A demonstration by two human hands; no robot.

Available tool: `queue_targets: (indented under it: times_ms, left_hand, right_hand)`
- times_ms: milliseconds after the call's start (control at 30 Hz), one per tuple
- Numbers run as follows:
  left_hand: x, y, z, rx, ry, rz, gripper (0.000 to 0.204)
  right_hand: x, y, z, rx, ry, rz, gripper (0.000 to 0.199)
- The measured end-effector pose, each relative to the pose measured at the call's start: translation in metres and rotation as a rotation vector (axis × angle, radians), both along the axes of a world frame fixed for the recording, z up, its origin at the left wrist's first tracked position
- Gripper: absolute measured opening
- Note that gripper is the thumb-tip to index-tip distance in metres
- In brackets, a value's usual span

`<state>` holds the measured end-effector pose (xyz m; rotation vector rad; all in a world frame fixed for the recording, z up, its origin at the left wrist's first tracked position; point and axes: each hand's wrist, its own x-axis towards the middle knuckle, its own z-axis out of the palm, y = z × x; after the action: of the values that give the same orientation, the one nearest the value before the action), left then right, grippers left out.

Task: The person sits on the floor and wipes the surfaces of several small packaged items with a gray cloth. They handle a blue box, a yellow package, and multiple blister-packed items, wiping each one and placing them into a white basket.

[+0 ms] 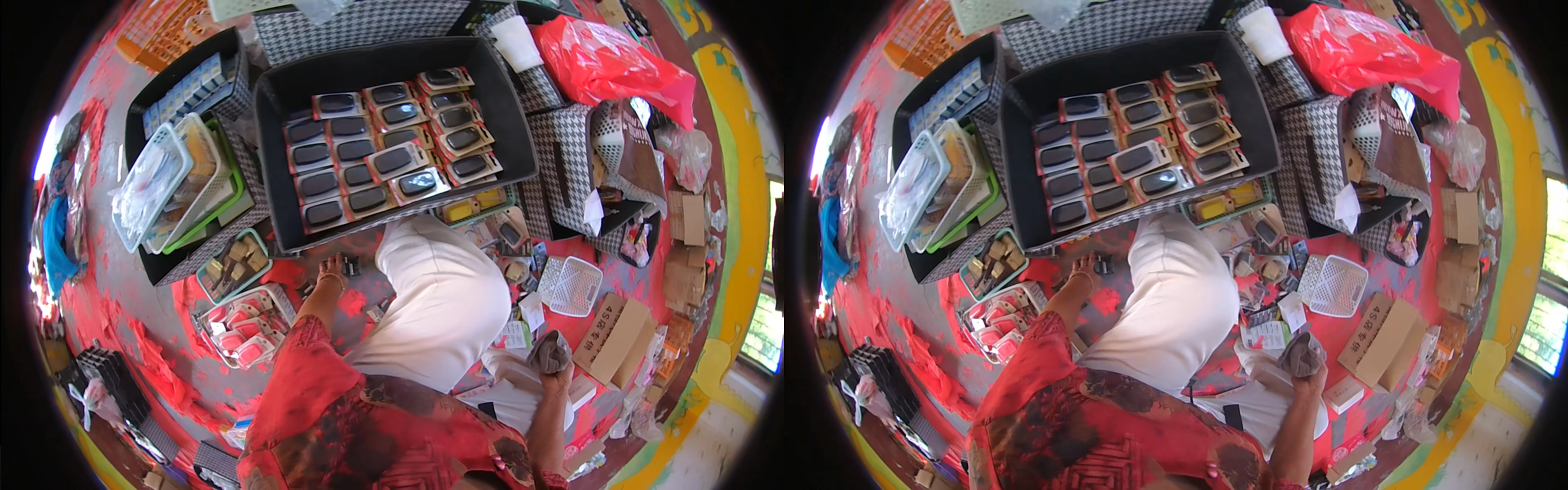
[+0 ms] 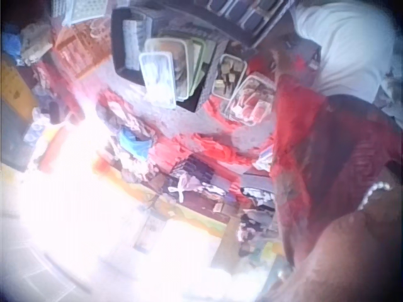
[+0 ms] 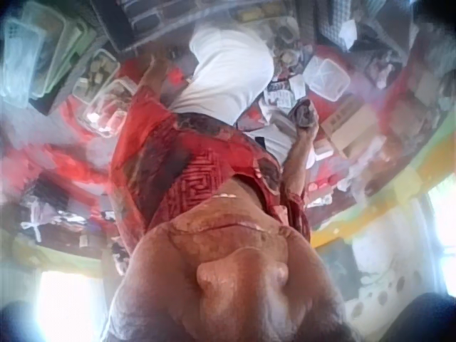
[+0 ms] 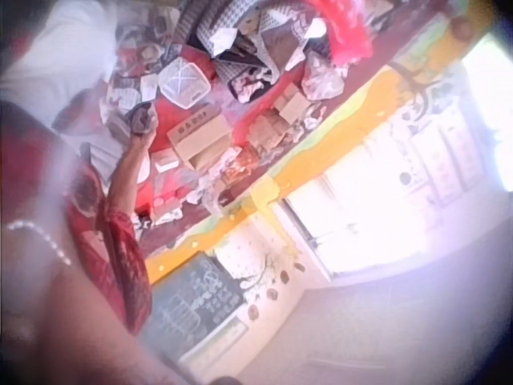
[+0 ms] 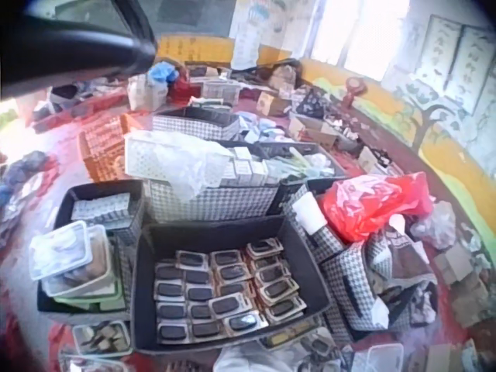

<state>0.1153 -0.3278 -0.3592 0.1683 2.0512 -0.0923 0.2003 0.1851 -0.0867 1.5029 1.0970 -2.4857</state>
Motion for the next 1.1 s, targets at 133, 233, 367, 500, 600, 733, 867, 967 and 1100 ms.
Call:
queue_targets:
  times_ms: [133, 233, 367, 500, 600, 733, 867, 967, 1100]
  left_hand:
    - [0.001, -0.006, 0.013, 0.198, 0.051, 0.148, 0.043]
    - [0.011, -0.014, 0.011, 0.227, 0.145, 0.306, 0.039]
    - [0.021, -0.027, -0.014, 0.109, 0.289, -0.085, 0.032]
    - [0.018, -0.036, -0.036, 0.237, 0.283, 0.478, 0.039]
    - [0.018, -0.029, -0.034, 0.189, 0.59, 0.41, 0.039]
    - [0.027, -0.028, -0.001, 0.222, 0.63, 0.501, 0.031]
    - [0.056, -0.041, 0.032, 0.333, 0.555, 0.624, 0.016]
    - [0.08, -0.057, 0.035, 0.374, 0.467, 0.699, 0.016]
    - [0.101, -0.074, 0.032, 0.525, 0.169, 1.08, 0.02]
  right_hand:
    - [-0.009, -0.006, -0.002, -0.031, -0.034, -0.017, 0.03]
    - [-0.011, -0.01, -0.007, -0.012, -0.048, -0.051, 0.029]
    - [-0.007, -0.008, -0.018, -0.102, -0.033, -0.115, 0.027]
    - [0.002, -0.002, -0.026, -0.113, -0.051, -0.115, 0.025]
    - [0.004, -0.002, -0.025, -0.146, -0.025, -0.108, 0.026]
    - [-0.005, -0.011, -0.017, -0.169, 0.049, -0.046, 0.026]
    - [-0.018, -0.025, -0.014, -0.186, 0.052, -0.011, 0.024]
    - [-0.021, -0.031, -0.016, -0.115, -0.001, -0.041, 0.023]
    - [-0.018, -0.032, -0.019, -0.128, 0.04, -0.024, 0.021]
